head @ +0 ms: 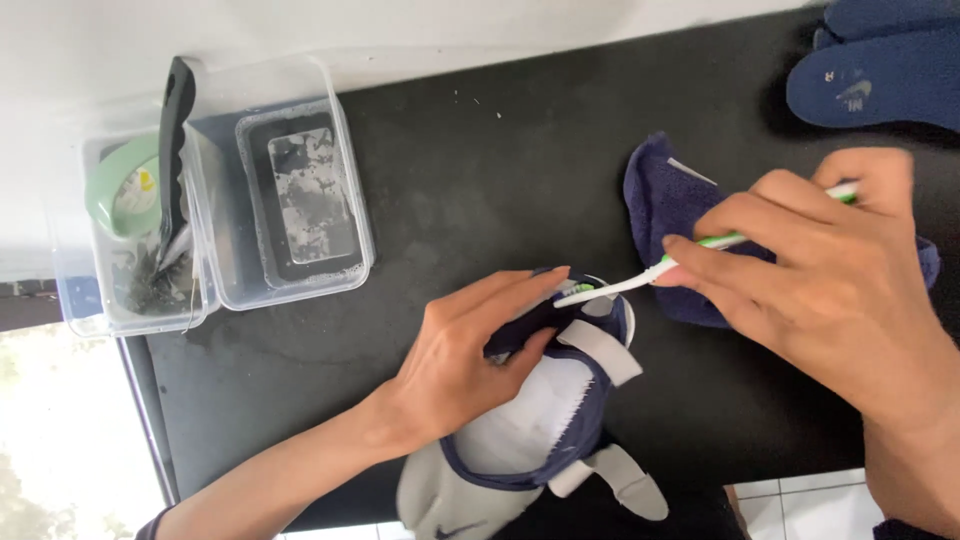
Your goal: Cleaning the upper and interior parts of a shoe using a toothbrush and cleaning solution.
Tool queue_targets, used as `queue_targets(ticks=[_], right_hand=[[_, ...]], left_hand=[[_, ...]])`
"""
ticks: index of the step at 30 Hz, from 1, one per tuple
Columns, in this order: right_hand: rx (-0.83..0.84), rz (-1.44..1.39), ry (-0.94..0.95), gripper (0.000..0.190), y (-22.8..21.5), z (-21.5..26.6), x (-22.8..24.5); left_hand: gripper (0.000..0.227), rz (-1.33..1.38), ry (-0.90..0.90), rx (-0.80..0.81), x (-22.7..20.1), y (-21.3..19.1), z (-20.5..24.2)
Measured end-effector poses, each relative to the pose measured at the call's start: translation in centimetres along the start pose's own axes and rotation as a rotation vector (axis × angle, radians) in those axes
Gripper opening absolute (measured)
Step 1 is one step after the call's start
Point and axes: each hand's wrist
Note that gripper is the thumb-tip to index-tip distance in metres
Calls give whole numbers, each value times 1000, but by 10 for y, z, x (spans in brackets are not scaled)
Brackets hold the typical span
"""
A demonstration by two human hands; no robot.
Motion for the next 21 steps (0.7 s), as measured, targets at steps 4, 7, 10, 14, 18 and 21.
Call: queue_targets(ticks=[4,7,10,14,18,21], right_hand=[[-63,73,-40,5,-1,6,-4],[-82,60,-81,7,-1,4,-1],[-73,-21,-45,7,-5,4,-6],[-129,84,-173,24,6,5,-12],[-179,42,-247,13,10,11,-21],[-191,29,-267,13,11,13,-22]], left_hand=[[54,-43,-76,175,-9,-9,-9],[54,-61,-39,253,-8,-13,-19],[57,-63,-100,367,-7,-21,-32],[56,-47,-150,447,-11,-25,-47],[46,-25,-148,400,-5,-23,-46],[43,-49,-131,375,-1,-19,-41]])
Point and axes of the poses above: each hand's wrist, its own z-axis away from the middle knuckle, its own y-axis out of the palm, x = y × z, and after that the axes turned 7 degrees about -y, right-handed
